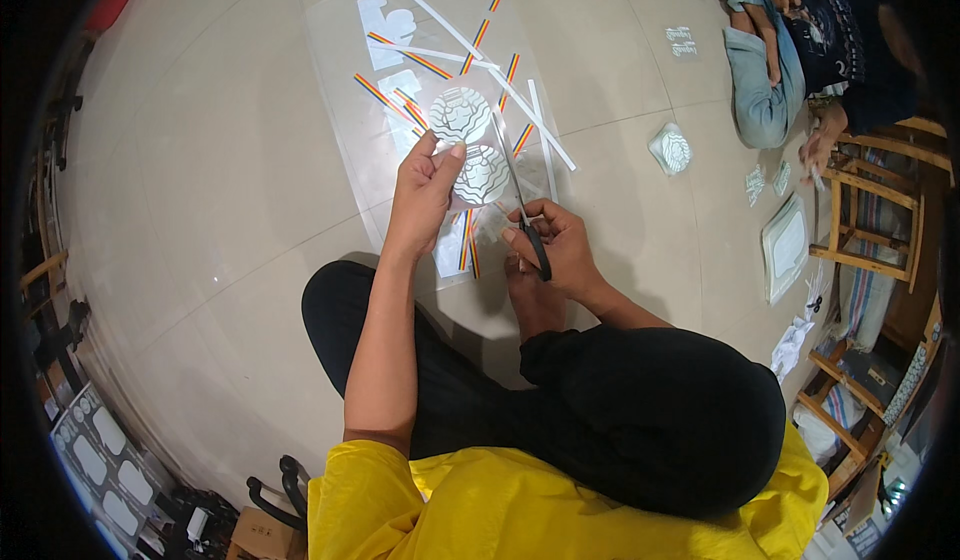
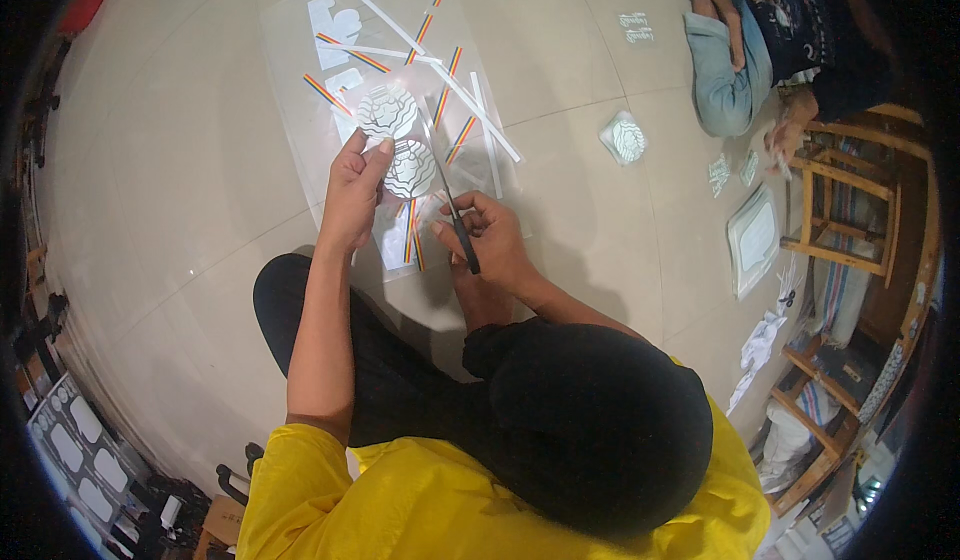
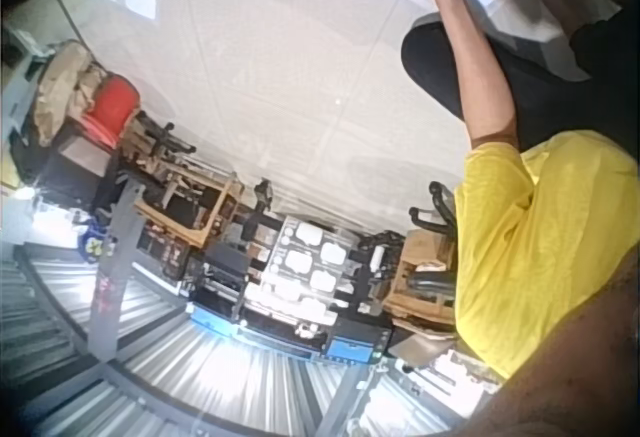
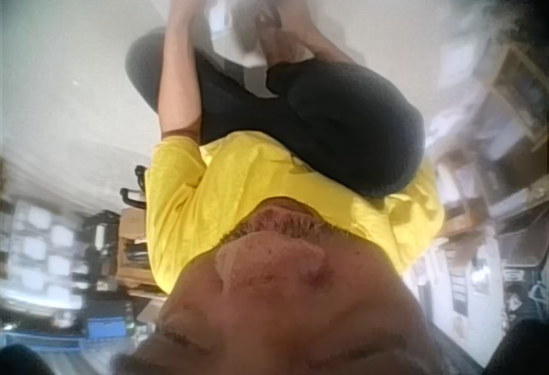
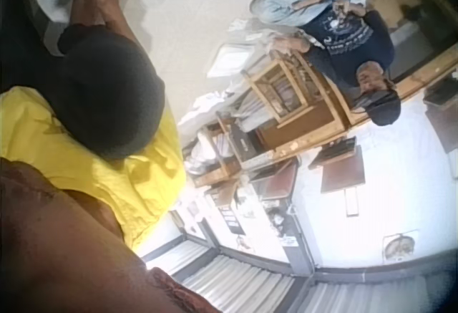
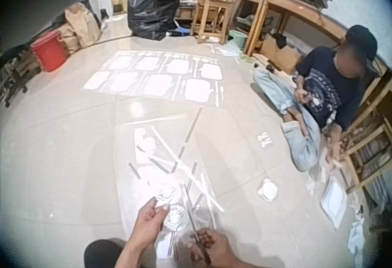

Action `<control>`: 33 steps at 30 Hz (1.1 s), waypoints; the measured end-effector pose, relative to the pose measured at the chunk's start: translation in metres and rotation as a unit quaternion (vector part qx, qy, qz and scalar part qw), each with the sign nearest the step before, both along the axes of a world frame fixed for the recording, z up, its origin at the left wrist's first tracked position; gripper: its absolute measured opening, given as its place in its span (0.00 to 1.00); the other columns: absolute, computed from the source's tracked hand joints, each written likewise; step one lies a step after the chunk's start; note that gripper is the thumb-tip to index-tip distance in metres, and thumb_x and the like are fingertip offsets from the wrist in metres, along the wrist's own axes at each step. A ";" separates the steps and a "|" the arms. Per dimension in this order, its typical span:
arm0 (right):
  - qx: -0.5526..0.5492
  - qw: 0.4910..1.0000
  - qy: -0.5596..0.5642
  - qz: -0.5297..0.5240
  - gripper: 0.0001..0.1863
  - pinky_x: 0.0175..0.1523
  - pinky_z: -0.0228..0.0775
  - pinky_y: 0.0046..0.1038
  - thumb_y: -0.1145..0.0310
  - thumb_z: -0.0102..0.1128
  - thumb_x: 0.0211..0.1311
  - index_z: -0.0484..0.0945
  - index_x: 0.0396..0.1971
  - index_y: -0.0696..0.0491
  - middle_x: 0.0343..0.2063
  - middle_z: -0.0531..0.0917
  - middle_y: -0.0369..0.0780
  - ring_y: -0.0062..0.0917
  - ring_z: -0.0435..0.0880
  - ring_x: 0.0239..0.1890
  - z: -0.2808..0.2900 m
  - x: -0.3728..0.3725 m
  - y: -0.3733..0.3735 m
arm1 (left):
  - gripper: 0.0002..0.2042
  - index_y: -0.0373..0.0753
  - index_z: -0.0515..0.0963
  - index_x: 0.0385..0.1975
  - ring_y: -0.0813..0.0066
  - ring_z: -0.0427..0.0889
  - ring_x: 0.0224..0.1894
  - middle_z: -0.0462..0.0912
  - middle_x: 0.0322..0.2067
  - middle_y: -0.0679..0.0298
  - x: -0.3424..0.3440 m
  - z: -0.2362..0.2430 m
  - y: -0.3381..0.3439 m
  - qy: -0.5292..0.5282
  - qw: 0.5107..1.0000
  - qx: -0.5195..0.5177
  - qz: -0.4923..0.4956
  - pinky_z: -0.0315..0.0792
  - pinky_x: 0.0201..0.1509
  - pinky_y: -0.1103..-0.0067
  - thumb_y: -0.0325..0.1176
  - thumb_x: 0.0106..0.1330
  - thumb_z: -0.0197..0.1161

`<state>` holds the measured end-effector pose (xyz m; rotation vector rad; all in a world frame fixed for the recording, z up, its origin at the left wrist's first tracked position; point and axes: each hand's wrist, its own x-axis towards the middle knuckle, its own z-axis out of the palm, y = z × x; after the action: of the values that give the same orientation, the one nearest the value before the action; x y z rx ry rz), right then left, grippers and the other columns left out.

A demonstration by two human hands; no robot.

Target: The person sits on the floor and uses scissors to cut circular decorative shapes from a sheet of patterned material. They carefully follow the printed outlines, separating each circle and placing the finished pieces on the floor.

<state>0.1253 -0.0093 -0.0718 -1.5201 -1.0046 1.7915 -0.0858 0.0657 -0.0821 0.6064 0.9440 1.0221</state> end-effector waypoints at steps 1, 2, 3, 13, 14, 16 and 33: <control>-0.001 1.000 0.001 -0.002 0.16 0.25 0.67 0.16 0.70 0.72 0.69 0.78 0.49 0.59 0.23 0.81 0.32 0.10 0.77 0.20 0.000 -0.001 0.000 | 0.22 0.31 0.67 0.69 0.78 0.88 0.46 0.88 0.50 0.58 0.000 -0.002 0.001 0.000 1.000 0.002 0.001 0.82 0.50 0.78 0.34 0.81 0.59; 0.000 1.000 0.001 -0.004 0.16 0.25 0.67 0.16 0.70 0.72 0.69 0.78 0.49 0.59 0.23 0.81 0.32 0.10 0.78 0.20 0.000 -0.002 0.001 | 0.22 0.31 0.67 0.69 0.78 0.88 0.46 0.88 0.50 0.57 0.000 -0.003 0.001 0.000 1.000 0.003 0.003 0.82 0.50 0.78 0.34 0.81 0.59; 0.001 1.000 0.002 -0.007 0.16 0.25 0.67 0.16 0.70 0.72 0.69 0.78 0.49 0.60 0.23 0.81 0.32 0.10 0.78 0.20 0.000 -0.003 0.004 | 0.22 0.32 0.66 0.70 0.77 0.88 0.46 0.88 0.51 0.57 -0.001 -0.005 0.000 0.004 1.000 -0.004 0.001 0.82 0.50 0.78 0.33 0.81 0.58; 0.031 0.999 0.015 -0.027 0.16 0.27 0.69 0.16 0.71 0.72 0.68 0.77 0.49 0.61 0.25 0.82 0.33 0.11 0.78 0.21 -0.005 -0.002 0.016 | 0.22 0.33 0.66 0.70 0.74 0.89 0.49 0.87 0.53 0.56 0.009 0.001 -0.002 -0.026 0.999 -0.029 0.000 0.85 0.52 0.74 0.33 0.82 0.57; 0.028 0.999 0.015 -0.026 0.16 0.26 0.68 0.16 0.71 0.72 0.68 0.77 0.49 0.61 0.25 0.82 0.32 0.11 0.78 0.21 -0.004 -0.002 0.017 | 0.22 0.34 0.65 0.71 0.73 0.89 0.48 0.87 0.53 0.57 0.010 0.001 -0.002 -0.022 0.999 -0.025 -0.003 0.88 0.50 0.73 0.34 0.82 0.57; 0.021 0.999 0.016 -0.024 0.16 0.25 0.68 0.16 0.71 0.72 0.68 0.77 0.49 0.60 0.24 0.82 0.32 0.10 0.78 0.20 -0.001 -0.001 0.017 | 0.22 0.35 0.65 0.71 0.73 0.90 0.48 0.87 0.52 0.57 0.009 0.001 -0.002 -0.019 1.000 -0.016 -0.002 0.88 0.49 0.74 0.34 0.82 0.57; 0.016 0.999 0.012 -0.046 0.18 0.29 0.71 0.18 0.72 0.73 0.65 0.77 0.50 0.62 0.25 0.84 0.34 0.12 0.80 0.25 -0.008 0.000 0.030 | 0.20 0.33 0.67 0.68 0.75 0.90 0.44 0.88 0.49 0.56 0.010 0.001 -0.003 -0.024 0.999 -0.025 -0.017 0.87 0.45 0.76 0.35 0.82 0.58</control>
<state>0.1251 0.0202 -0.0799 -1.4973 -0.9319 1.7169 -0.0759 0.0630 -0.0807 0.5519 0.9111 0.9750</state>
